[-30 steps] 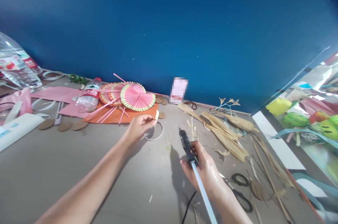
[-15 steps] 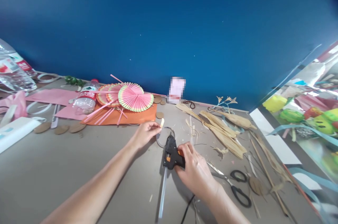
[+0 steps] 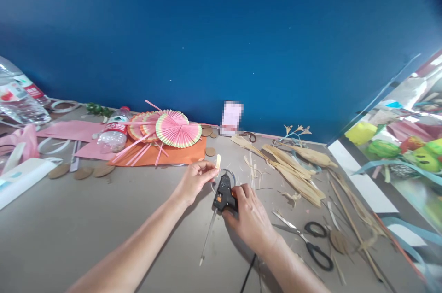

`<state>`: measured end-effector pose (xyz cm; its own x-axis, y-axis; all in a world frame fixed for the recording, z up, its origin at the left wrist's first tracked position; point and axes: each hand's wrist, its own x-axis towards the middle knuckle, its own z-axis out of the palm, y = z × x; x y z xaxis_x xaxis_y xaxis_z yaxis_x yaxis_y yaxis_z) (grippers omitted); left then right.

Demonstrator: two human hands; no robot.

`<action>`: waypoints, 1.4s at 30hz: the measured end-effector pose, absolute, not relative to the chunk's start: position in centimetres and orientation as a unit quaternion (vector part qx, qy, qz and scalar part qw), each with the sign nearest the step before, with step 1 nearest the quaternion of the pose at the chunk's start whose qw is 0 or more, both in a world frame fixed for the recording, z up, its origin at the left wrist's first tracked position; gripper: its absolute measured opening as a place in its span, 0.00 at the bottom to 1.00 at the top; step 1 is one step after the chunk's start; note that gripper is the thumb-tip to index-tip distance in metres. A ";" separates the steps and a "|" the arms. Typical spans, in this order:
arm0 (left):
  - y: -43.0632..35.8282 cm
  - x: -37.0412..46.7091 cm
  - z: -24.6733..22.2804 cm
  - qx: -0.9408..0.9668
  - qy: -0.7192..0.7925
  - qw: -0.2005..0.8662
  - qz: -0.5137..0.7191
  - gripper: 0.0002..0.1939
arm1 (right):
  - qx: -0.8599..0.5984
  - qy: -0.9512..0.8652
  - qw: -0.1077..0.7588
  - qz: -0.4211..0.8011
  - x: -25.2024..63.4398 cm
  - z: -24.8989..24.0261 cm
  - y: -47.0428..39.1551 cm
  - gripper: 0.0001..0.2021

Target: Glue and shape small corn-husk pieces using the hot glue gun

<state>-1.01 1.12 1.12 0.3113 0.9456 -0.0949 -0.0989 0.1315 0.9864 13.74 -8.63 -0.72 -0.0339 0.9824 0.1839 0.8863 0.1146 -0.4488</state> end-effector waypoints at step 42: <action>-1.6 -0.5 2.2 0.717 0.333 0.475 0.387 0.08 | -0.556 -0.559 0.504 0.351 13.9 2.7 -6.0 0.03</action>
